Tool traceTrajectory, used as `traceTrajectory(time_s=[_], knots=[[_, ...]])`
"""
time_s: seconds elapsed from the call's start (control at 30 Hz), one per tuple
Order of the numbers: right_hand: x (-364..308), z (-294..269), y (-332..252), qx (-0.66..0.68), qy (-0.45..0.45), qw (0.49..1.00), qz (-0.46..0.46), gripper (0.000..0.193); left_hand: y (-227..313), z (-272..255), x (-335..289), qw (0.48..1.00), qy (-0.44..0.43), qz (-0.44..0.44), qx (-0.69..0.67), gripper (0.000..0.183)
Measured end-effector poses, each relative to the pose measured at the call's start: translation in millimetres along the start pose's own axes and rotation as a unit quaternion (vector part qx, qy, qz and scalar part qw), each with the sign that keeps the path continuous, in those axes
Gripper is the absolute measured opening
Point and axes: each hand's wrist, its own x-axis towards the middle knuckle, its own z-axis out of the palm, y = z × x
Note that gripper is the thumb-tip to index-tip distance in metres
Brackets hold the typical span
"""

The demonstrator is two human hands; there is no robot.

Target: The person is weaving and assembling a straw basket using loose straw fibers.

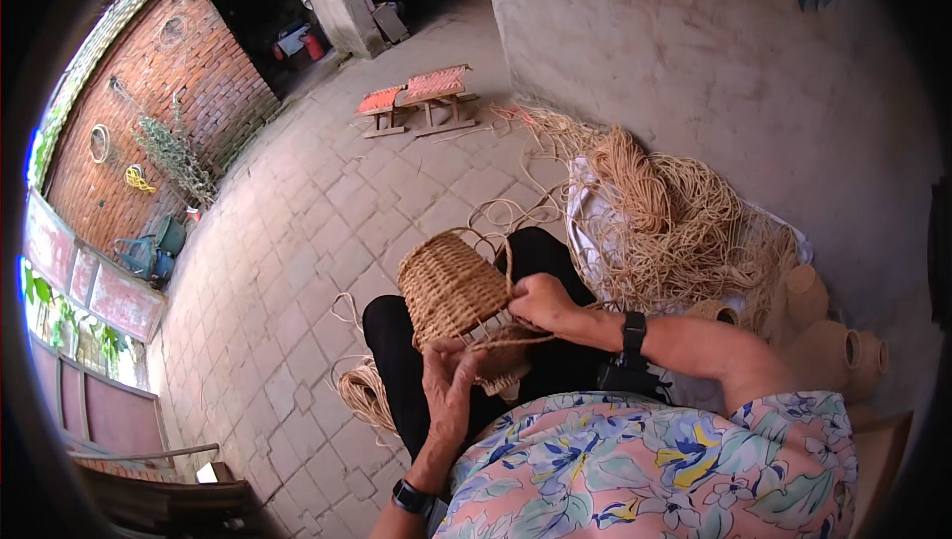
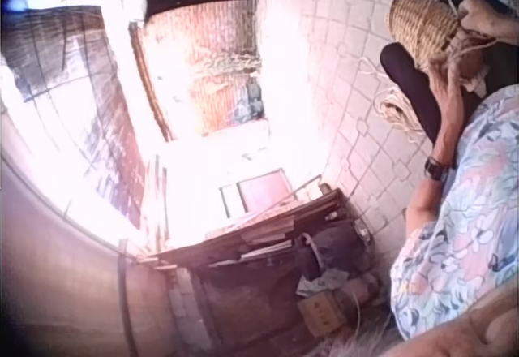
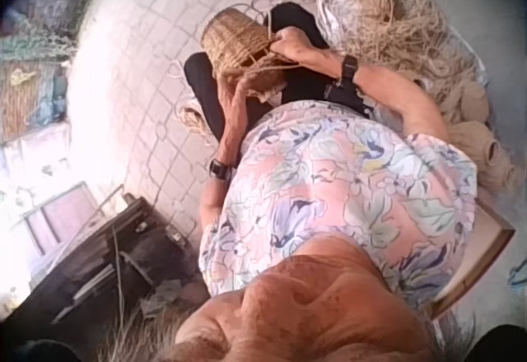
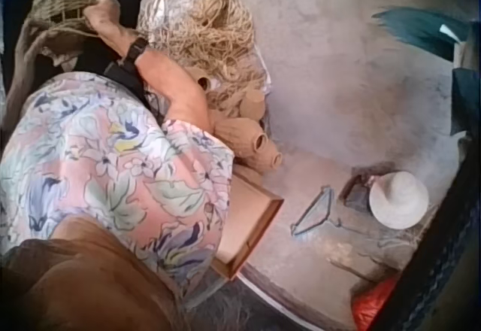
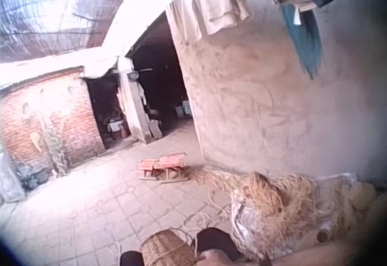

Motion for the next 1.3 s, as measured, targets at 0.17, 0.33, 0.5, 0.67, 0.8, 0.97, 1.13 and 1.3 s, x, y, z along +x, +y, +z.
traceTrajectory(time_s=[0.17, 0.33, 0.5, 0.67, 0.8, 0.97, 1.13, 1.3], knots=[[7, -19, -54, 0.083, -0.115, 0.988, 0.062, 0.012, -4, -17, 20, 0.986, 0.090, -0.008, -0.143, 0.025], [-2, -26, -46, 0.150, -0.165, 0.974, 0.035, 0.017, -26, -28, 16, 0.974, 0.156, -0.067, -0.151, 0.028], [9, -73, -43, 0.267, -0.102, 0.956, -0.067, 0.011, -25, -27, 21, 0.970, 0.186, -0.081, -0.131, 0.025], [4, -56, -27, 0.281, -0.173, 0.943, 0.034, 0.014, -27, -28, 24, 0.968, 0.199, -0.102, -0.117, 0.022], [6, -31, -19, 0.236, -0.159, 0.957, 0.062, 0.015, -27, -29, 24, 0.971, 0.184, -0.092, -0.124, 0.022], [3, -24, -26, 0.018, -0.087, 0.992, 0.086, 0.020, -21, -25, 23, 0.968, 0.182, -0.095, -0.142, 0.021], [27, 0, 11, -0.215, 0.031, 0.975, -0.036, 0.023, -31, -24, 21, 0.969, 0.194, -0.088, -0.125, 0.020], [8, -18, -20, 0.011, -0.102, 0.995, 0.006, 0.021, -38, -38, 25, 0.955, 0.224, -0.082, -0.175, 0.020]])
